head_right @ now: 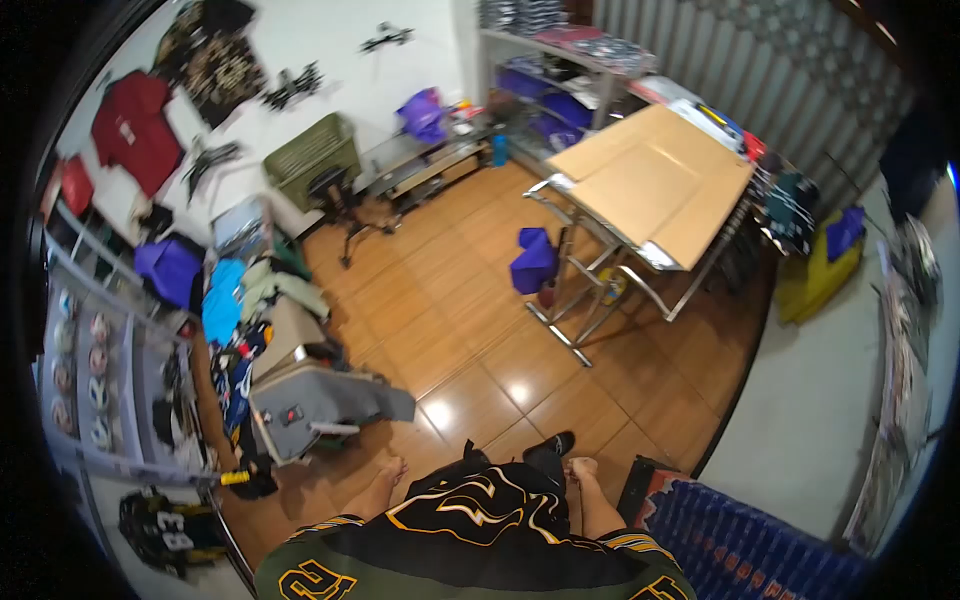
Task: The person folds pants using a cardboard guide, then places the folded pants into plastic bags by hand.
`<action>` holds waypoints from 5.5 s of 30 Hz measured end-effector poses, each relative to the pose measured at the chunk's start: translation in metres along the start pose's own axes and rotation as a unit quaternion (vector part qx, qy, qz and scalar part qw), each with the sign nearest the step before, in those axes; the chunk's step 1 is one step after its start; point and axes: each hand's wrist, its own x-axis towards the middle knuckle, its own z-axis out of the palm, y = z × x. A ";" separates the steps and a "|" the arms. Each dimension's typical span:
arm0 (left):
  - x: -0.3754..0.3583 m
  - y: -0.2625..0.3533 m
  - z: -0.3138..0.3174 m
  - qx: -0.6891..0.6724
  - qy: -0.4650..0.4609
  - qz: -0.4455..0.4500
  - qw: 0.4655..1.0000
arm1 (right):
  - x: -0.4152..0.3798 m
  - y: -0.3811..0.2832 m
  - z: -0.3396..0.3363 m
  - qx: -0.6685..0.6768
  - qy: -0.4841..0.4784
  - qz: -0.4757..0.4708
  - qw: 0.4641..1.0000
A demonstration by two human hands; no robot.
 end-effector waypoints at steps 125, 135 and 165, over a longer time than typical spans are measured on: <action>-0.238 0.510 0.047 0.447 -0.398 0.672 0.436 | -0.259 -0.352 0.207 -0.045 -0.024 -0.583 0.811; -0.192 0.605 0.148 0.475 -0.457 0.660 0.359 | -0.270 -0.402 0.134 0.129 0.184 -0.592 0.774; -0.400 0.848 0.387 0.238 -0.774 0.474 0.346 | -0.270 -0.622 0.004 0.330 0.659 -0.432 0.520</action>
